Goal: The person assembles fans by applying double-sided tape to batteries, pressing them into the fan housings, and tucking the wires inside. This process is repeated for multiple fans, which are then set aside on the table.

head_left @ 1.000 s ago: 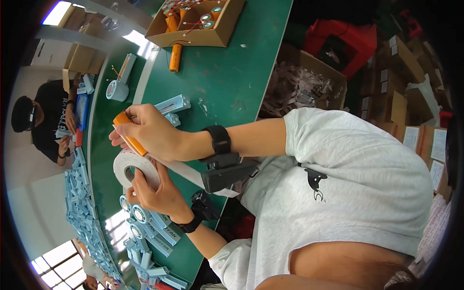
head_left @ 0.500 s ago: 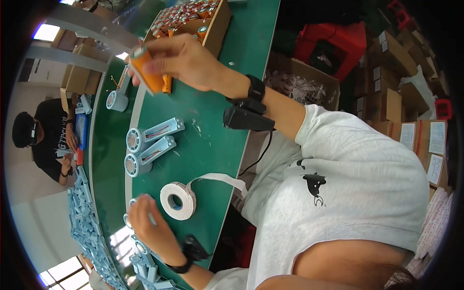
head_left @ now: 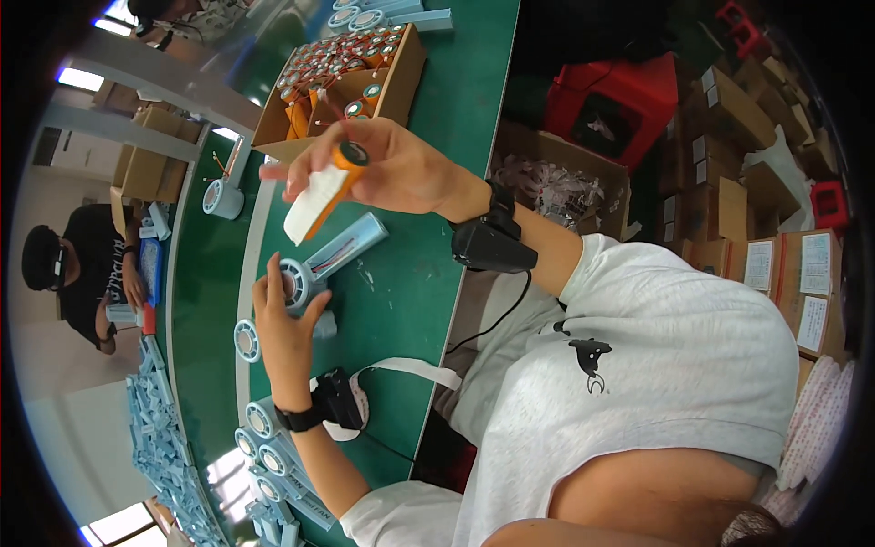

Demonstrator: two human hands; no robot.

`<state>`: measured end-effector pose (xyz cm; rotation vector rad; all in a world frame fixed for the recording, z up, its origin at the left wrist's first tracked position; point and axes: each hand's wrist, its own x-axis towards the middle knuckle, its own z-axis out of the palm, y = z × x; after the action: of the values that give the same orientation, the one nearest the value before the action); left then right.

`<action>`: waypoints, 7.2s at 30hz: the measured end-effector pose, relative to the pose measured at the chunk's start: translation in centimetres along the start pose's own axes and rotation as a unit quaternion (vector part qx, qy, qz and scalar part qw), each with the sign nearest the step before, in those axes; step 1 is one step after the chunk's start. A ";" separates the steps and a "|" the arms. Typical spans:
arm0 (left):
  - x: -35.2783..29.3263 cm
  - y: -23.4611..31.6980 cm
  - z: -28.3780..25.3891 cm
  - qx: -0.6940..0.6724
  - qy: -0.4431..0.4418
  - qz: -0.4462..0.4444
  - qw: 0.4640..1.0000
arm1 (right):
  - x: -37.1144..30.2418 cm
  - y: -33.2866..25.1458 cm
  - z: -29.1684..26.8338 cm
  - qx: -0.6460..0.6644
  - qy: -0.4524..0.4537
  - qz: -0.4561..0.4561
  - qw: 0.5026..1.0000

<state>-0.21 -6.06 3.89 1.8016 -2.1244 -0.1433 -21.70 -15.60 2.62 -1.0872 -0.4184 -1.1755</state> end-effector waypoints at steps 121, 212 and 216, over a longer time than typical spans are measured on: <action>-0.6 1.7 2.7 -0.144 0.101 0.103 0.979 | -4.2 2.3 -0.3 -0.416 -0.091 0.303 0.853; -10.1 3.3 0.5 0.190 0.269 0.000 0.944 | -0.1 10.2 9.0 0.156 0.371 0.172 0.899; -16.0 3.8 1.0 0.149 0.221 0.037 0.963 | 4.6 4.8 1.8 0.008 0.333 -0.186 0.924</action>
<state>-2.04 10.05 0.92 1.7021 -1.9535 0.5742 -15.18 -16.54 4.73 -0.5403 -0.0945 -1.7878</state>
